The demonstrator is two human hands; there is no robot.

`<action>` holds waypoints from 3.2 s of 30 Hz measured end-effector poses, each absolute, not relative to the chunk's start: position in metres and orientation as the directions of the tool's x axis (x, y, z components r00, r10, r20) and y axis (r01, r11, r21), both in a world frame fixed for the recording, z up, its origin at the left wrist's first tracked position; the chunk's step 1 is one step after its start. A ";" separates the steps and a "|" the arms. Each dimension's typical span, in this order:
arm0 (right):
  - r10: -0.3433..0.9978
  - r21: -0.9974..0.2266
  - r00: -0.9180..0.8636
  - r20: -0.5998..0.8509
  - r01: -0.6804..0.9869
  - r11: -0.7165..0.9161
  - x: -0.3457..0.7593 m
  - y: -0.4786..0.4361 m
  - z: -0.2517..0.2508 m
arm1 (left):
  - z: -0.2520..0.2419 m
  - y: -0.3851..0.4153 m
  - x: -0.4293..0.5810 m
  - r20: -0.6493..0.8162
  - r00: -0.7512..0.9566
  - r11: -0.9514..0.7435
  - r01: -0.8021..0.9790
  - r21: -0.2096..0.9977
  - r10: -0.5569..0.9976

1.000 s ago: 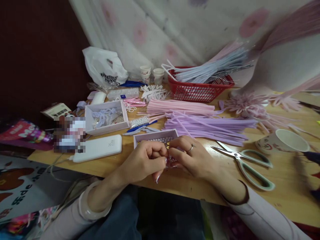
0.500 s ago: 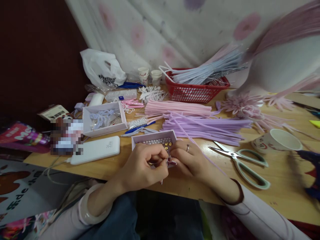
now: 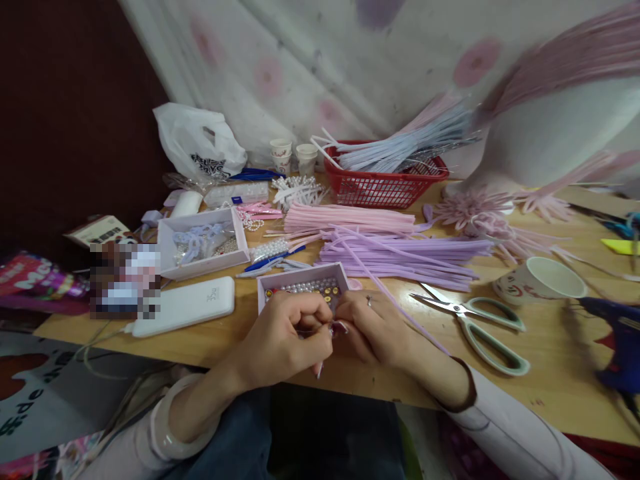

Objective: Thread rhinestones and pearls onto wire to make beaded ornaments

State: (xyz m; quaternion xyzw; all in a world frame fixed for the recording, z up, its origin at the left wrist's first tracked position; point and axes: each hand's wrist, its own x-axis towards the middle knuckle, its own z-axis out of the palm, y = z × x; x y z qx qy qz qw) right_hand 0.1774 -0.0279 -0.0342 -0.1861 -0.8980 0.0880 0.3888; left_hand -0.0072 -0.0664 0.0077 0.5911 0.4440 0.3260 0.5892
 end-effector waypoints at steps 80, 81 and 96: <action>0.549 -0.512 -0.453 0.702 0.214 0.832 0.177 -0.023 -0.036 | 0.009 -0.058 -0.009 0.267 0.409 -0.414 0.331 0.848 0.873; 0.495 -0.452 -0.438 0.750 0.207 0.868 0.178 -0.020 -0.038 | 0.010 -0.059 -0.010 0.164 0.408 -0.288 0.265 0.920 0.898; 0.395 -0.318 -0.527 0.753 0.234 0.919 0.176 -0.022 -0.038 | 0.009 -0.060 -0.007 0.417 0.449 -0.592 0.383 0.709 0.790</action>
